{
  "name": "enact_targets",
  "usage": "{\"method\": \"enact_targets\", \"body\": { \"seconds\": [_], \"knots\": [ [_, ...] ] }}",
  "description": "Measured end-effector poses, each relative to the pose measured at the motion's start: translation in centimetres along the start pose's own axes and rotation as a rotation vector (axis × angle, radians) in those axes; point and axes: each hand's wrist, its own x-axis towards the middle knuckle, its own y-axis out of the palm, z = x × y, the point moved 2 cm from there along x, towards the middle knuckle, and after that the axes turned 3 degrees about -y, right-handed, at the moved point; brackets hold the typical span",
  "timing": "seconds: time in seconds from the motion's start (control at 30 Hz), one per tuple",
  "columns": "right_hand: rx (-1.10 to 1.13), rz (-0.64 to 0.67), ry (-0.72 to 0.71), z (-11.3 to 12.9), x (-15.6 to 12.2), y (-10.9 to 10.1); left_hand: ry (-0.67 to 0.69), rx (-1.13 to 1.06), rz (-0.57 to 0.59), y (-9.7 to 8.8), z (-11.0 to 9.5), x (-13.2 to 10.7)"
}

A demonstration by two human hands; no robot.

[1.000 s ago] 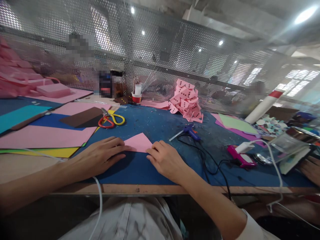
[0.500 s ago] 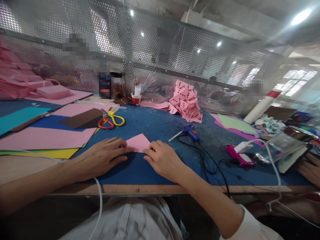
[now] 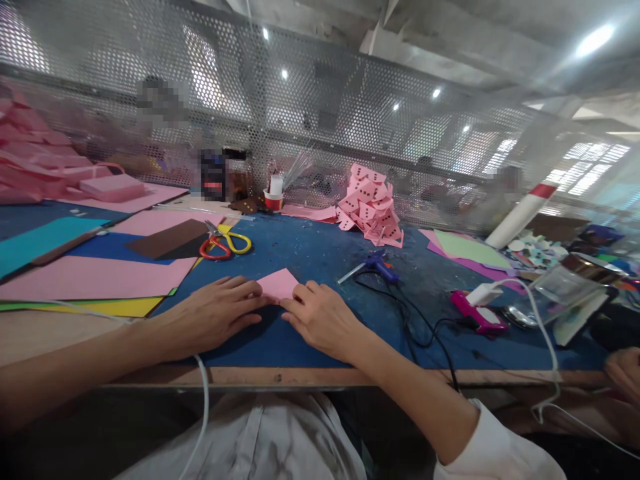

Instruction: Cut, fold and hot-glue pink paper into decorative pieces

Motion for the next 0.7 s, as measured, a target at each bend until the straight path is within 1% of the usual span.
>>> {"method": "enact_targets", "body": {
  "seconds": [0.1,0.23,0.47,0.6,0.7],
  "knots": [
    [0.009,-0.002,0.001,0.00,0.06,0.07,-0.016,0.002,-0.015,-0.12,-0.25,0.15],
    [0.011,-0.005,0.000,0.00,0.11,0.11,0.012,0.020,-0.025,-0.04,-0.40,0.17],
    [0.041,-0.074,0.033,-0.11,-0.32,0.24,0.024,0.013,-0.035,-0.41,-0.51,0.03],
    [0.032,-0.072,0.033,-0.09,-0.46,0.40,0.019,0.019,-0.039,-0.52,-0.53,-0.10],
    [0.032,-0.081,0.052,-0.16,-0.57,0.46,0.025,0.011,-0.067,-0.49,-0.47,-0.36]
  ]
}}
